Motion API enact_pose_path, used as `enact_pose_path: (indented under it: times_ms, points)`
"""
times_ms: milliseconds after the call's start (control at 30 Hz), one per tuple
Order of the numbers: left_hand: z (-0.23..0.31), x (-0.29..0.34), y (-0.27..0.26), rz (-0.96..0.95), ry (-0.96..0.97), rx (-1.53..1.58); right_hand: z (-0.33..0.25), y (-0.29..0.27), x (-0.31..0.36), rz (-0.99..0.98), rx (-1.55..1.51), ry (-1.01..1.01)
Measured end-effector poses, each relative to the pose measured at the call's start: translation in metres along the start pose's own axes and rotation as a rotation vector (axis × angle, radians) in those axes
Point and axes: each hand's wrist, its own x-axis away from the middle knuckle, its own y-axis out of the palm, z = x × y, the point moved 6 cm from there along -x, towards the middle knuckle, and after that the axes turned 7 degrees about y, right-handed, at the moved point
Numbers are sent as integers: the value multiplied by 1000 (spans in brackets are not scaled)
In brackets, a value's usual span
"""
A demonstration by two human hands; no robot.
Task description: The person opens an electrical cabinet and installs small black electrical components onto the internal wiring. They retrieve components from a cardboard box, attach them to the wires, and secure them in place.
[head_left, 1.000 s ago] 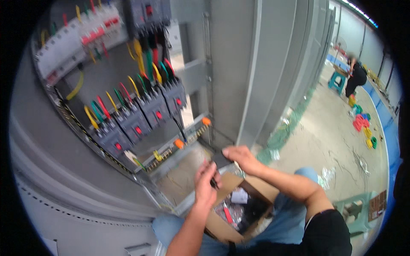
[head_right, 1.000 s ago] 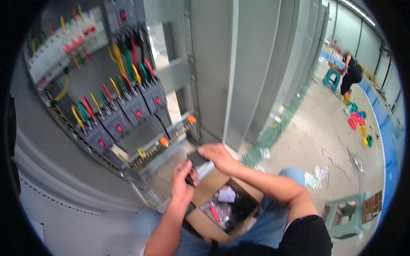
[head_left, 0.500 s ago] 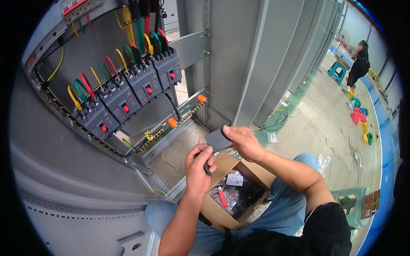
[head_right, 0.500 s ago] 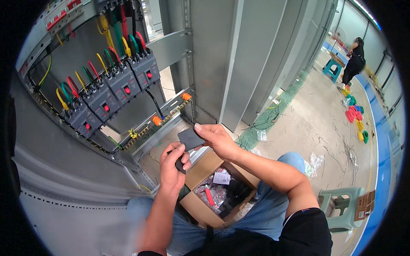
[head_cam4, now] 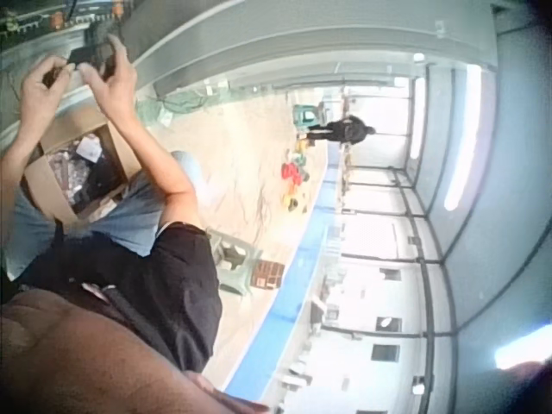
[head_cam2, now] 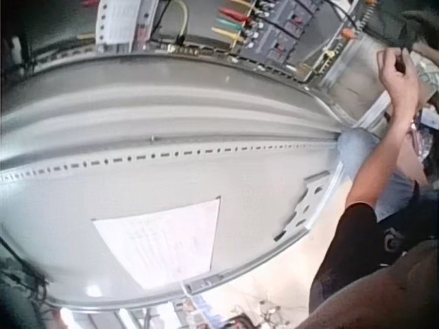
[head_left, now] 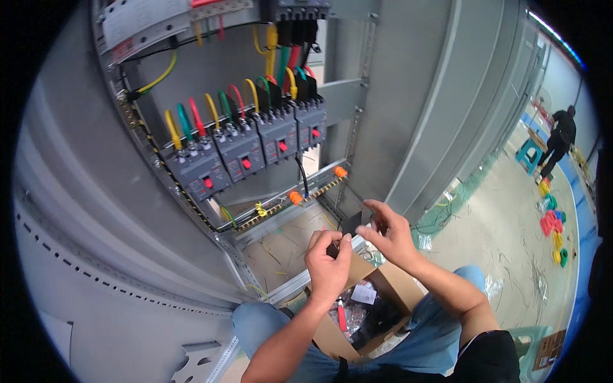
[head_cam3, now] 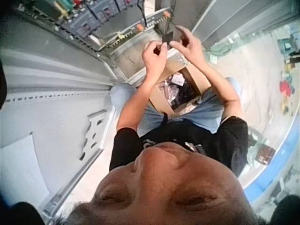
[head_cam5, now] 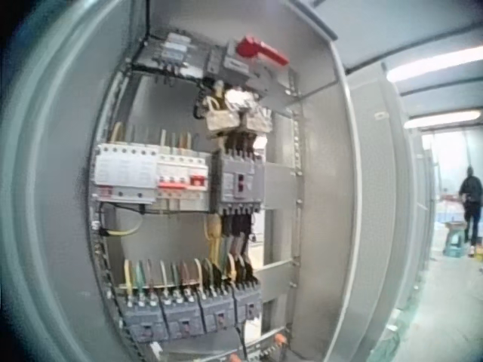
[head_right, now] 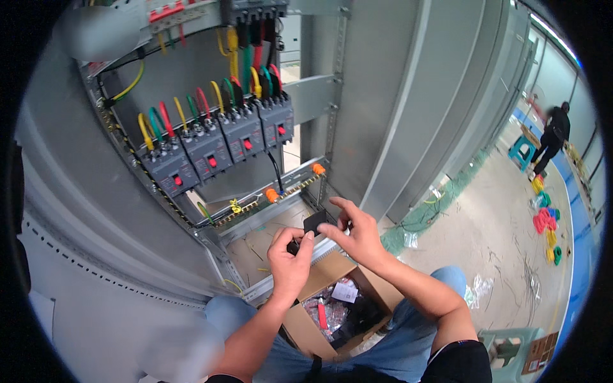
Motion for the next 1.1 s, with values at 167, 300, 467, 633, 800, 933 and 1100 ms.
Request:
enact_pose_path:
  times_ms: [167,300,467,633,800,933,1100]
  points:
    - [26,-5,-11,71,215,-125,-39,28,-4,-171,-111,-129]
    - [36,-17,-28,146,316,-127,-59,47,-25,-144,-236,-221]
    - [4,-23,-41,256,10,243,-137,50,-65,87,-108,-416]
    - [-39,-20,-38,347,-513,823,-209,80,-99,270,-71,-863]
    - [-27,-20,-30,286,-572,891,-214,98,-126,316,-11,-835]
    - [-29,-22,-31,292,-566,896,-215,104,-130,348,-5,-901]
    - [-28,-18,-29,248,-576,891,-223,106,-131,344,36,-913]
